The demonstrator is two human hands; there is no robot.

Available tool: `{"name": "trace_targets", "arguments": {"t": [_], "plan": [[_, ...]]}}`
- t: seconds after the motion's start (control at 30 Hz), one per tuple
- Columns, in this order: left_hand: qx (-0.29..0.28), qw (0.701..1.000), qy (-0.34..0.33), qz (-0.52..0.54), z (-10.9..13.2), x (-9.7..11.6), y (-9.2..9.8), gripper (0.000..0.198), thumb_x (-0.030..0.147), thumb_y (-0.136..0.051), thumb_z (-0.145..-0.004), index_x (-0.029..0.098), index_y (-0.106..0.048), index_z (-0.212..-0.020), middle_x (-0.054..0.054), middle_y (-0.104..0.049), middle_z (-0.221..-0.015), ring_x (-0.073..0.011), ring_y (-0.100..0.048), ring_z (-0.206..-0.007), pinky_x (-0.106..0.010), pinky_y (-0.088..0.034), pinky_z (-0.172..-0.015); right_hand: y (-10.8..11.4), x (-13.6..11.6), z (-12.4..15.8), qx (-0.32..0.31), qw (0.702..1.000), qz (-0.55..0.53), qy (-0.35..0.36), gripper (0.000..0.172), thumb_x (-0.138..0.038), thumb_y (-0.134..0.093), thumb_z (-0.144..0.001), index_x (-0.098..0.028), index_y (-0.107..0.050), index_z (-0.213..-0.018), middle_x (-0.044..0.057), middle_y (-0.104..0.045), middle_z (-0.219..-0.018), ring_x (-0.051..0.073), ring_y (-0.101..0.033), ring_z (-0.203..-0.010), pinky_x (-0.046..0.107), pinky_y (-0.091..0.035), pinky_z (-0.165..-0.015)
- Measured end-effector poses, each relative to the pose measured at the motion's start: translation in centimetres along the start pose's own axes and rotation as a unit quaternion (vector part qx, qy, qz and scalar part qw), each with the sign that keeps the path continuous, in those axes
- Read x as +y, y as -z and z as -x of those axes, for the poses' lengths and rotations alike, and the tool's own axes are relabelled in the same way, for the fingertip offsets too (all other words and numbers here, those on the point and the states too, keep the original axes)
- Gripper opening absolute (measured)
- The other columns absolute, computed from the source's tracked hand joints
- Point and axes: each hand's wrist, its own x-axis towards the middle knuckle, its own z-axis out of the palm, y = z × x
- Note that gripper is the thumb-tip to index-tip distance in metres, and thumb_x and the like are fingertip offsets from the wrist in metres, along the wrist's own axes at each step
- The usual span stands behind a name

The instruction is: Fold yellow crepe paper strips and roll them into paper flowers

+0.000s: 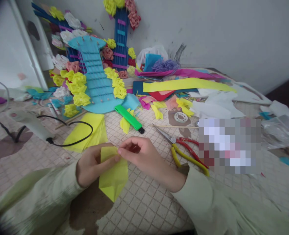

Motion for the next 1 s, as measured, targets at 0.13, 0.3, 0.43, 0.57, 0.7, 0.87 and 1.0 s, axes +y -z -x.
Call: {"name": "trace_targets", "arguments": {"t": [0.13,0.3,0.43,0.57,0.7,0.87,1.0], "plan": [[0.008,0.999,-0.005,-0.041,-0.1,0.4,0.1,0.029,0.040,-0.056,-0.069,0.014,-0.050,-0.058,0.004,-0.040,-0.049,-0.0075,-0.038,-0.044,-0.018,-0.030,-0.039,0.0,0.1,-0.1,-0.004,0.998,-0.056,-0.022,0.010,-0.026,-0.059,-0.071,-0.017,-0.058,-0.073,-0.001,-0.059,-0.071,0.011,-0.054,-0.068,0.024,-0.044,-0.064],[0.010,0.999,-0.009,-0.050,-0.2,0.4,0.2,0.027,0.038,-0.054,-0.071,0.014,-0.051,-0.059,0.004,-0.041,-0.050,-0.0081,-0.039,-0.046,-0.019,-0.031,-0.041,0.0,0.2,-0.1,-0.004,0.995,-0.093,-0.032,0.010,-0.027,-0.060,-0.070,-0.018,-0.058,-0.073,-0.001,-0.058,-0.072,0.011,-0.054,-0.070,0.024,-0.043,-0.066],[0.004,0.999,-0.007,-0.033,-0.2,0.2,0.1,0.028,0.039,-0.052,-0.071,0.015,-0.049,-0.058,0.005,-0.038,-0.049,-0.0075,-0.036,-0.044,-0.018,-0.029,-0.039,0.0,-0.1,0.0,0.000,0.998,-0.063,-0.030,0.012,-0.027,-0.062,-0.068,-0.017,-0.057,-0.072,-0.001,-0.058,-0.072,0.011,-0.054,-0.069,0.025,-0.043,-0.064],[0.000,1.000,-0.006,-0.016,-0.1,-0.1,0.1,0.025,0.037,-0.051,-0.072,0.014,-0.051,-0.061,0.005,-0.040,-0.050,-0.0074,-0.038,-0.045,-0.018,-0.029,-0.039,-0.1,-0.2,-0.1,0.004,0.999,-0.040,-0.032,0.013,-0.029,-0.060,-0.069,-0.017,-0.057,-0.072,0.000,-0.057,-0.072,0.011,-0.053,-0.068,0.025,-0.043,-0.063],[-0.006,1.000,-0.001,-0.002,-0.1,-0.5,0.0,0.022,0.035,-0.051,-0.072,0.014,-0.051,-0.064,0.004,-0.041,-0.051,-0.0076,-0.040,-0.046,-0.018,-0.031,-0.039,-0.1,-0.1,-0.1,0.004,0.999,-0.045,-0.027,0.013,-0.029,-0.060,-0.069,-0.017,-0.057,-0.074,0.000,-0.057,-0.073,0.011,-0.053,-0.069,0.025,-0.044,-0.064],[-0.002,1.000,0.011,0.005,0.0,-0.3,-0.1,0.021,0.034,-0.053,-0.069,0.014,-0.050,-0.063,0.004,-0.041,-0.051,-0.0074,-0.039,-0.045,-0.018,-0.030,-0.038,-0.1,-0.2,0.0,0.004,0.998,-0.044,-0.033,0.011,-0.027,-0.059,-0.069,-0.017,-0.057,-0.073,0.000,-0.057,-0.073,0.011,-0.053,-0.069,0.025,-0.044,-0.064],[-0.003,1.000,0.017,-0.004,0.1,0.3,-0.1,0.027,0.040,-0.053,-0.070,0.015,-0.050,-0.061,0.004,-0.039,-0.050,-0.0074,-0.038,-0.045,-0.018,-0.030,-0.038,0.0,-0.3,0.0,0.003,0.999,-0.044,-0.028,0.008,-0.025,-0.058,-0.070,-0.017,-0.056,-0.072,-0.001,-0.057,-0.071,0.011,-0.053,-0.068,0.025,-0.043,-0.062]]}}
